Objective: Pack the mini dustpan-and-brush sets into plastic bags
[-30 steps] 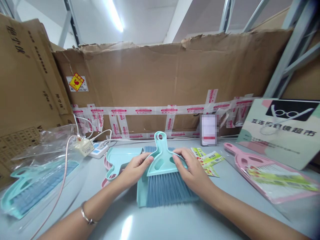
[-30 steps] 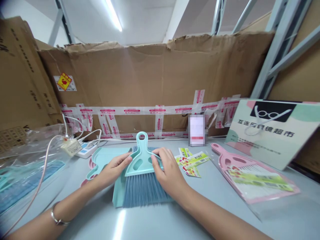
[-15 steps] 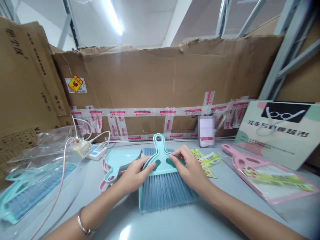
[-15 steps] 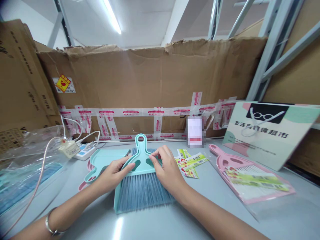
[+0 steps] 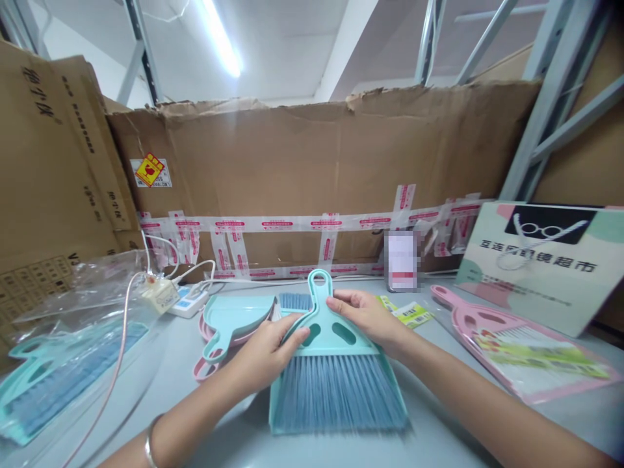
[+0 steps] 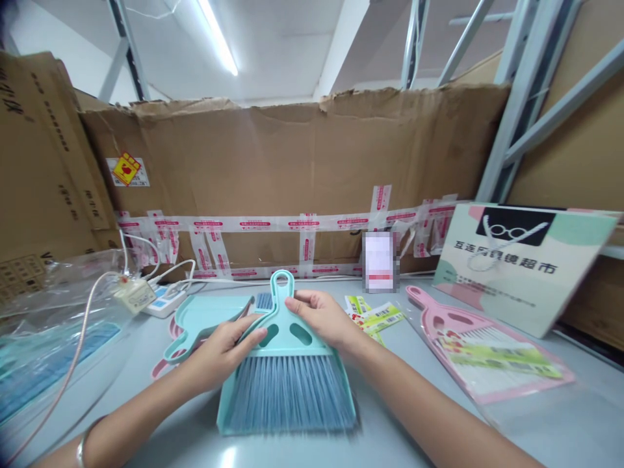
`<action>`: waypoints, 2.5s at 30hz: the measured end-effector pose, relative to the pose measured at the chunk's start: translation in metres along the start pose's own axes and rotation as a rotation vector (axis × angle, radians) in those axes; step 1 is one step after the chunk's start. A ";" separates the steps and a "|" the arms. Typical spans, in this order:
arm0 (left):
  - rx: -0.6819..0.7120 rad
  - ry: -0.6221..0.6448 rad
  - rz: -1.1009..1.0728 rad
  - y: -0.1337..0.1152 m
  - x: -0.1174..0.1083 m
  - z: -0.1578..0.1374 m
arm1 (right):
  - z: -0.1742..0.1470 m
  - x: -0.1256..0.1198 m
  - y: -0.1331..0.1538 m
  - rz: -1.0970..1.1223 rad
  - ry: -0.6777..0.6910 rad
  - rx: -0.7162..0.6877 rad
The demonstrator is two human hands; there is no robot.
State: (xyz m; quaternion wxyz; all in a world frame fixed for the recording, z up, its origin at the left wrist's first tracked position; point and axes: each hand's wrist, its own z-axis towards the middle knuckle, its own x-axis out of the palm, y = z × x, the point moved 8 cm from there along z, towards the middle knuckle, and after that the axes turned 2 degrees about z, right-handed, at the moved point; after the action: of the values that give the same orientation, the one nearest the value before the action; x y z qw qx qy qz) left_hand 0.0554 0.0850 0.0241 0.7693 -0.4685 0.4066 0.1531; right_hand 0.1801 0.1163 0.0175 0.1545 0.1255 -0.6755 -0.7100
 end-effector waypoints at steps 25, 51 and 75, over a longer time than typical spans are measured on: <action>-0.056 0.004 -0.123 0.016 -0.003 0.006 | 0.007 -0.069 0.001 -0.205 -0.199 -0.080; -0.148 -0.024 -0.310 0.035 -0.003 0.011 | -0.010 -0.149 0.021 -0.873 -0.259 -0.137; -0.217 0.067 -0.446 0.034 0.007 0.005 | -0.025 0.002 -0.004 -1.231 -0.099 -0.045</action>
State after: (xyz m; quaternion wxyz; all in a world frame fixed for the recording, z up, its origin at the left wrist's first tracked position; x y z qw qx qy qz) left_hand 0.0413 0.1055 -0.0005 0.7153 -0.6314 0.2995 0.0065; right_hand 0.1873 0.0929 0.0123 -0.3124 0.4560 -0.4702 -0.6880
